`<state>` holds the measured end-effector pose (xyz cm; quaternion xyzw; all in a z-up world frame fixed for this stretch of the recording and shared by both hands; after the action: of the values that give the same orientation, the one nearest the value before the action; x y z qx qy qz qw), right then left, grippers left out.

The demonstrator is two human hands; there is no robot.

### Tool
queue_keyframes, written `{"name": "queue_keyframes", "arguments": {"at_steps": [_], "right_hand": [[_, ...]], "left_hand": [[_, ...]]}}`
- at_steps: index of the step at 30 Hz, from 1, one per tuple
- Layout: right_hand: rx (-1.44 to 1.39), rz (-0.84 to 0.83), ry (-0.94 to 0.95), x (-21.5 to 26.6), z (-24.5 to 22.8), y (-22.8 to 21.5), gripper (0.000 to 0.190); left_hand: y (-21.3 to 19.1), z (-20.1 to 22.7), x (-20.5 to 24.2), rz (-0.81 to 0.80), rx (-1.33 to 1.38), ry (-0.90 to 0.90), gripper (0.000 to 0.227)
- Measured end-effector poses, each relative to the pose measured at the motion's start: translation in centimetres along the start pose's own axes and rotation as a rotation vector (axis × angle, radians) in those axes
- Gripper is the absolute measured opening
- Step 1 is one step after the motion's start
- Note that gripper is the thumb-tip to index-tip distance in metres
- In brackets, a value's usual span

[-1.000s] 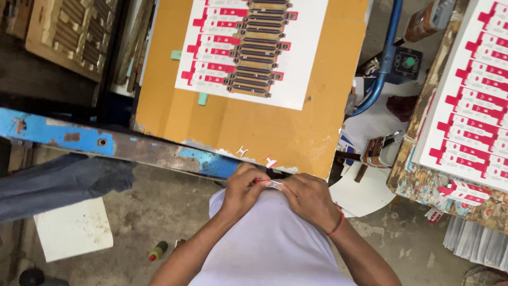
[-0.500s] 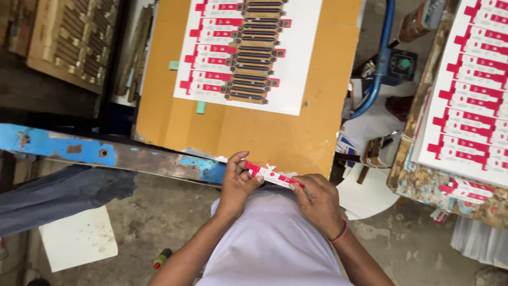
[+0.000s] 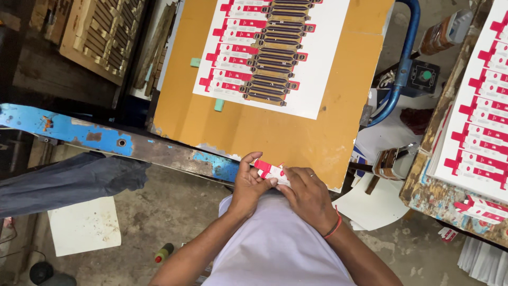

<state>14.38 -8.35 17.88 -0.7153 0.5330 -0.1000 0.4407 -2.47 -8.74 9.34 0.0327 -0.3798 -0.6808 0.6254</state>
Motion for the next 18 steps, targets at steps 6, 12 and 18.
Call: {"name": "queue_keyframes", "arguments": {"at_steps": [6, 12, 18], "right_hand": [[-0.019, 0.047, 0.05, 1.0, 0.9, -0.1, 0.016], [-0.027, -0.128, 0.135, 0.8, 0.9, -1.2, 0.015], [-0.094, -0.083, 0.012, 0.8, 0.7, -1.8, 0.011]], "left_hand": [[0.8, 1.6, 1.3, 0.21, -0.803, 0.109, 0.058], [0.8, 2.4, 0.8, 0.011, -0.733, 0.179, 0.009], [-0.1, 0.7, 1.3, 0.006, -0.785, 0.334, 0.01]]}}
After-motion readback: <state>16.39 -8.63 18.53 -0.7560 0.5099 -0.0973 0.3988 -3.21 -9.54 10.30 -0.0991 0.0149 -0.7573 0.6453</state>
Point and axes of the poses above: each hand's wrist, its own x-axis away from the middle knuckle, its own y-axis out of the palm, z = x × y, the point moved 2 cm from there along -x, towards the middle knuckle, and after that the axes turned 7 degrees about -y, right-handed, at the moved point
